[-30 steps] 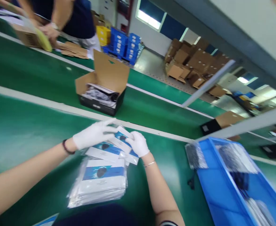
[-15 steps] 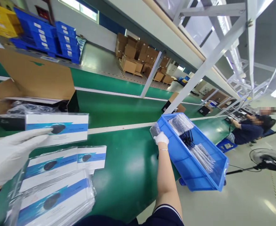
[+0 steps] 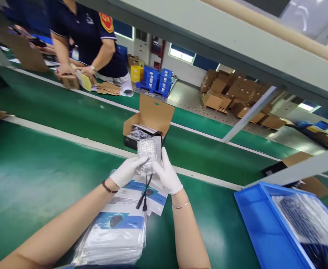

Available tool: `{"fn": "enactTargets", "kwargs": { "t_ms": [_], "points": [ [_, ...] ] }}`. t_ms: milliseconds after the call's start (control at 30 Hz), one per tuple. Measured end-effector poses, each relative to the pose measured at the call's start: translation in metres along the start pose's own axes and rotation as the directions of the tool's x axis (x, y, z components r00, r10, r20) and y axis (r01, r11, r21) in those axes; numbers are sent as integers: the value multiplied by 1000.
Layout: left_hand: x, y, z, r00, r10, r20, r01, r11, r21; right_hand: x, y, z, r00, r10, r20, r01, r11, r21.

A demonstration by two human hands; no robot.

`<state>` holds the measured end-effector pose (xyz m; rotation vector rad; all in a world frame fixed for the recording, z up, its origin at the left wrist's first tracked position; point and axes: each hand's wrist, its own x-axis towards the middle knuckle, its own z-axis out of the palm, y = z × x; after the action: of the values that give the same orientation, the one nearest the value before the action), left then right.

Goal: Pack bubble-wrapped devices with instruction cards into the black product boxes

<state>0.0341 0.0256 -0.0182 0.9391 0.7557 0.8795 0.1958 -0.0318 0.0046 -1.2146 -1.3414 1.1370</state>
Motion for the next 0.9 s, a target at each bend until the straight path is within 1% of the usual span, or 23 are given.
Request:
{"fn": "enactTargets", "kwargs": {
  "t_ms": [67, 100, 133, 200, 267, 333, 400, 433, 500, 600, 667, 800, 900],
  "points": [
    [7, 0, -17, 999, -30, -18, 26, 984, -175, 8, -3, 14, 991, -28, 134, 34, 998, -46],
    [9, 1, -24, 999, -41, -8, 38, 976, -216, 10, -3, 18, 986, -28, 162, 42, 996, -84],
    [9, 2, -30, 999, -47, 4, 46, 973, -228, 11, -1, 20, 988, -20, 155, 40, 991, -128],
    [6, 4, -34, 998, -51, 36, 57, 983, -176, 13, 8, 21, 998, -6, 70, 19, 983, -183],
    [-1, 6, -31, 997, -54, 52, 58, 996, -65, 15, 18, 20, 999, 4, -51, -13, 982, -189],
    [-7, 8, -25, 999, -44, 15, 43, 995, 91, 17, 26, 18, 987, 27, -158, -60, 977, -206],
    [-10, 10, -21, 998, -33, -51, 45, 966, 256, 18, 28, 17, 975, 63, -212, -116, 962, -248],
    [-11, 10, -20, 997, -30, -67, 50, 949, 312, 19, 28, 16, 972, 82, -220, -140, 954, -263],
    [-11, 10, -21, 998, -32, -54, 50, 929, 367, 19, 26, 16, 968, 116, -221, -176, 946, -272],
    [-10, 9, -23, 999, -33, 13, 26, 930, 366, 16, 22, 15, 965, 130, -228, -193, 941, -279],
    [-9, 8, -24, 999, -27, 39, 11, 930, 368, 15, 22, 14, 967, 123, -222, -186, 939, -289],
    [-7, 10, -25, 999, -35, 24, 22, 916, 401, 21, 27, 12, 973, 104, -206, -165, 937, -307],
    [-11, 12, -27, 999, -31, 40, 15, 933, 360, 20, 23, 17, 971, 72, -228, -145, 935, -325]
  ]
}}
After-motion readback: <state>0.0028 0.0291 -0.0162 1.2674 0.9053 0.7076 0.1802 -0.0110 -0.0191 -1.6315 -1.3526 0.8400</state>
